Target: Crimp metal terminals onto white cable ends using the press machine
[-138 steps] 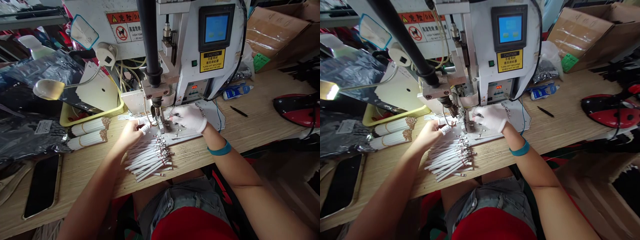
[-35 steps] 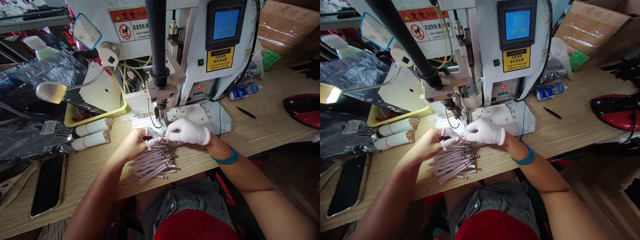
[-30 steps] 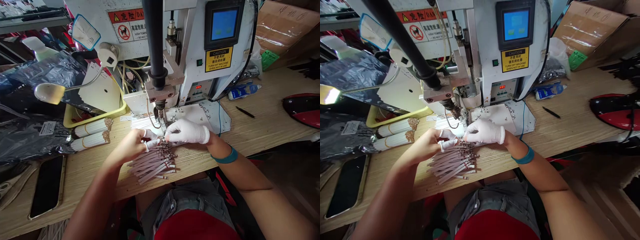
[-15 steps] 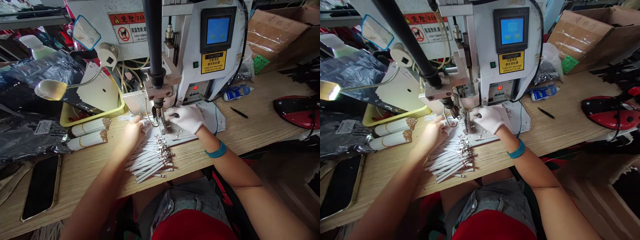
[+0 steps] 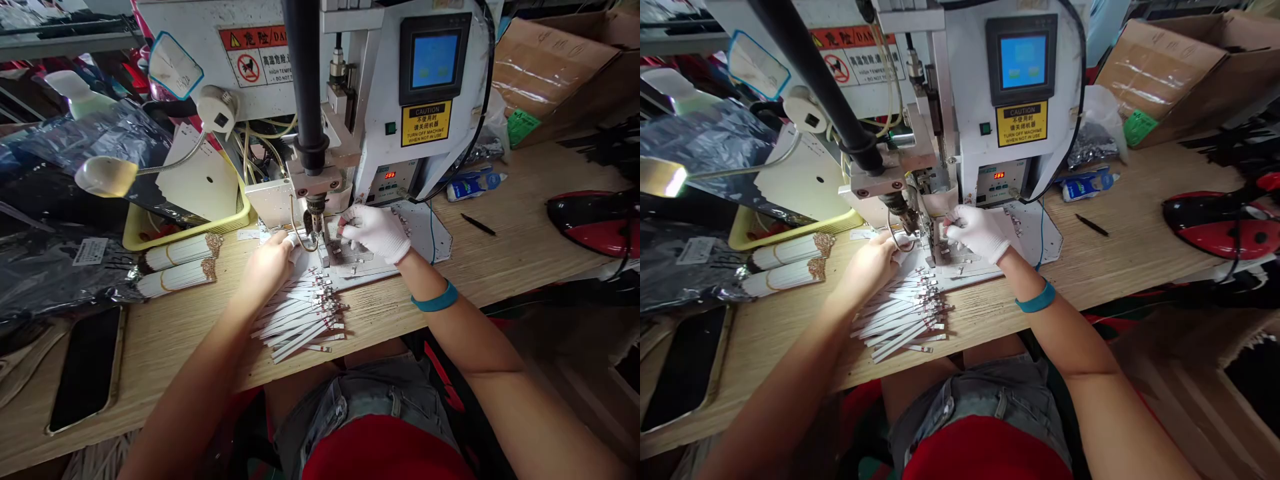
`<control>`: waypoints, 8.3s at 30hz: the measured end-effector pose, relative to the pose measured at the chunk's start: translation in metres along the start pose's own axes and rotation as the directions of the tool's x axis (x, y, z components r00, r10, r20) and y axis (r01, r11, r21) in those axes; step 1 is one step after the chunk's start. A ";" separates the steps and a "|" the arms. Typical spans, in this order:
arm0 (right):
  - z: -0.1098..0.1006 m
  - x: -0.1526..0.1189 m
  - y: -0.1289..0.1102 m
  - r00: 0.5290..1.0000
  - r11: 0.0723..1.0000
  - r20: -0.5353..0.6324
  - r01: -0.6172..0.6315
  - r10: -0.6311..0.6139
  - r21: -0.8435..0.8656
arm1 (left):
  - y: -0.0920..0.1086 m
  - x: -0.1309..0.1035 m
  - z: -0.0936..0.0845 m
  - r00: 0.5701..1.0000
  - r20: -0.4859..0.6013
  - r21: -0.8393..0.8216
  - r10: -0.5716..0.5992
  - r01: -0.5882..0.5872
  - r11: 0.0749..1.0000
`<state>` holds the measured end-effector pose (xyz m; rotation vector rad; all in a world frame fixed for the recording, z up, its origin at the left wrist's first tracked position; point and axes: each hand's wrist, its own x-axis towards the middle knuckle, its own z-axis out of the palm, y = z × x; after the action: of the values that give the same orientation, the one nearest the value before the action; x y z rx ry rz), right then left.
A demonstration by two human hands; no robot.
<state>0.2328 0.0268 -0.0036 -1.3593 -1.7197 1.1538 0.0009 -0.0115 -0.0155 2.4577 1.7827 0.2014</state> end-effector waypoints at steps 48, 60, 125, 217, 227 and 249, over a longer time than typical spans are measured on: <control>0.030 0.000 0.002 0.959 0.881 0.265 -0.208 0.099 0.424 | 0.006 0.011 -0.009 0.960 0.256 -0.813 -0.115 0.278 0.512; 0.030 0.001 0.001 0.953 0.828 0.282 -0.247 0.113 0.504 | 0.004 0.013 -0.008 0.956 0.275 -0.824 -0.103 0.290 0.487; 0.027 -0.003 -0.001 0.962 0.867 0.235 -0.233 0.140 0.440 | 0.001 0.003 -0.014 0.997 0.036 -0.413 -0.063 0.072 0.908; -0.003 -0.004 0.000 0.946 0.875 0.119 0.325 -0.302 -0.358 | 0.000 0.003 -0.016 0.998 0.062 -0.383 0.018 0.007 0.924; 0.011 0.000 0.006 0.972 0.951 0.199 0.061 -0.126 0.303 | 0.001 0.003 -0.013 0.978 0.196 -0.700 -0.066 0.187 0.690; 0.026 0.005 0.003 0.947 0.842 0.312 -0.233 0.081 0.487 | 0.008 0.007 -0.010 0.962 0.233 -0.702 -0.143 0.268 0.660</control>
<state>0.2097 0.0252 -0.0169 -1.0435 -1.3337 1.8247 0.0087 -0.0074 -0.0044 1.6341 1.4853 0.5591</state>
